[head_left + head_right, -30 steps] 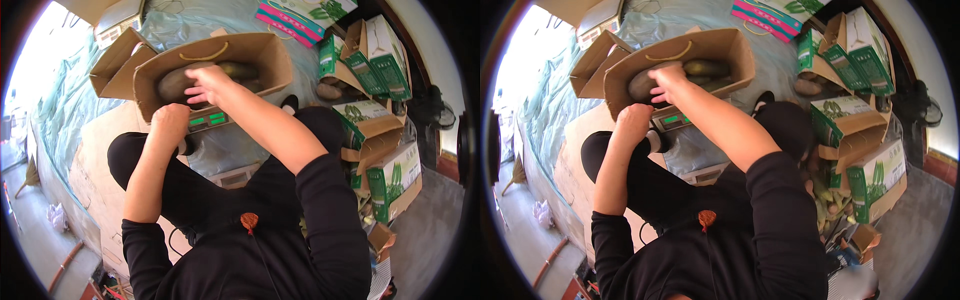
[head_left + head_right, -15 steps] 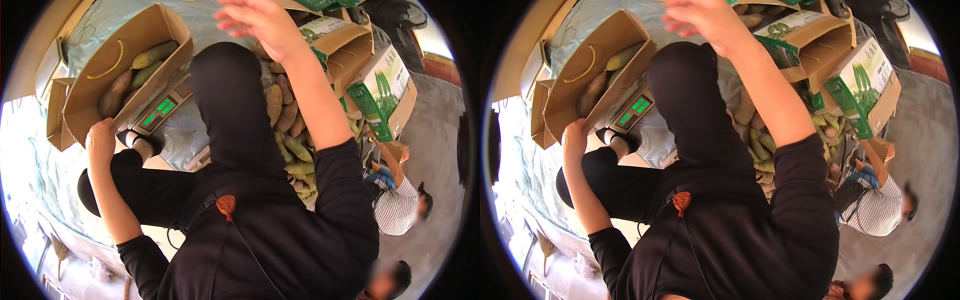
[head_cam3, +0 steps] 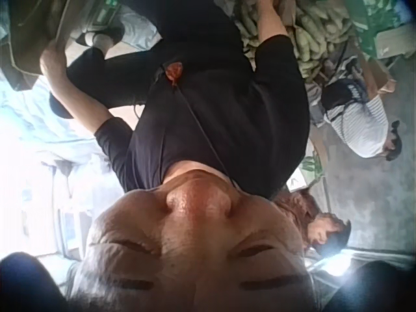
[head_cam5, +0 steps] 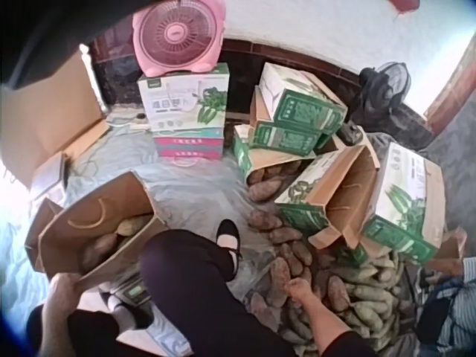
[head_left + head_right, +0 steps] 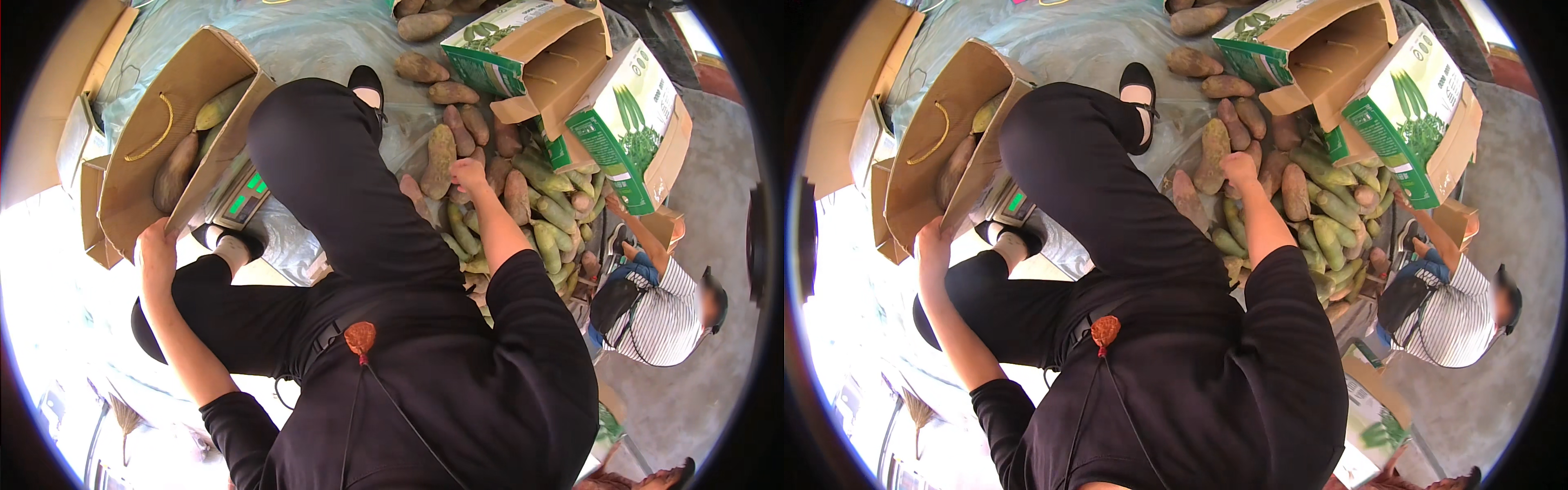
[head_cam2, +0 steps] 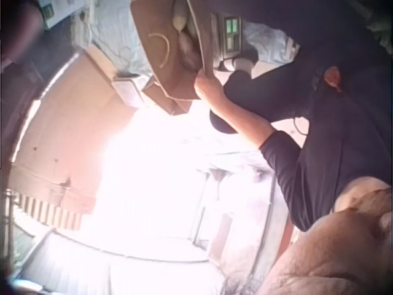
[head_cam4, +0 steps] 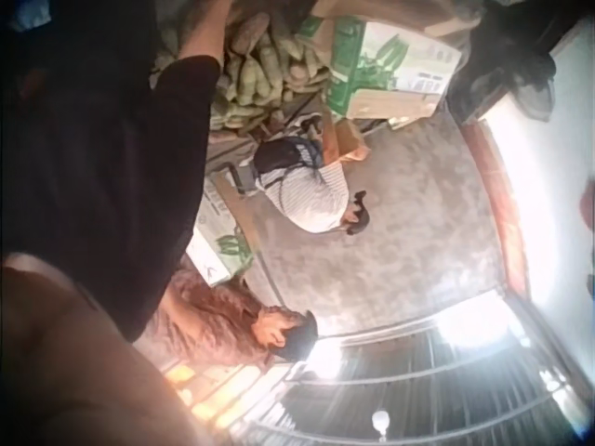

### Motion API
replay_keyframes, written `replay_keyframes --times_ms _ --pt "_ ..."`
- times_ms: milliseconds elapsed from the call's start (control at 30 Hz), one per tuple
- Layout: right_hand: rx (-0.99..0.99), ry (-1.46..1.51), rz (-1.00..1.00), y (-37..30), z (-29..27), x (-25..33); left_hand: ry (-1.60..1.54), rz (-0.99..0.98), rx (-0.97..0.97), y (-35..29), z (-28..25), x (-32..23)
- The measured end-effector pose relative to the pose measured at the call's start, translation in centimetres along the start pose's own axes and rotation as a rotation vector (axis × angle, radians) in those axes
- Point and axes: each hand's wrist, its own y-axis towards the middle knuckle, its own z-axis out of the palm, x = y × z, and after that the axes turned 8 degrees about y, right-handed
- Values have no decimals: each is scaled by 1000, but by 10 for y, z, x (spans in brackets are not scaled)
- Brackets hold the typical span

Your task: The recorder is sorting various melons/vegetables and weighing them into bags and boxes on a floor covered with plastic.

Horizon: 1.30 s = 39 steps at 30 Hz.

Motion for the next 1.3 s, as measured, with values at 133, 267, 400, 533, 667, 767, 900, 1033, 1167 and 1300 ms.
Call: replay_keyframes --times_ms 133,267,400,533,667,767,900,1033,1167,1300 --pt "314 -459 -131 2 25 -33 16 4 -7 3 5 6" --pt "421 -898 -265 -9 54 -76 -30 -21 30 10 7 1" --pt "163 -842 -121 -49 74 -51 -19 -48 -1 2 7 5" --pt "264 -1025 -239 -47 72 -21 -31 -31 9 2 -1 1" --pt "128 -1209 -854 -42 89 1 -5 -50 10 1 -3 -7" --pt "519 -1580 -1301 -35 97 15 -28 -97 20 -12 -3 5" --pt "399 -941 -800 89 84 -103 -110 30 -15 16 4 -17" --pt "520 -1018 -867 62 120 -61 -99 -18 -77 -6 3 4" --pt "522 -1116 -881 62 118 -32 -73 -34 -48 -8 3 6" --pt "519 -1203 -868 59 110 -18 -41 -17 -73 -8 10 11"
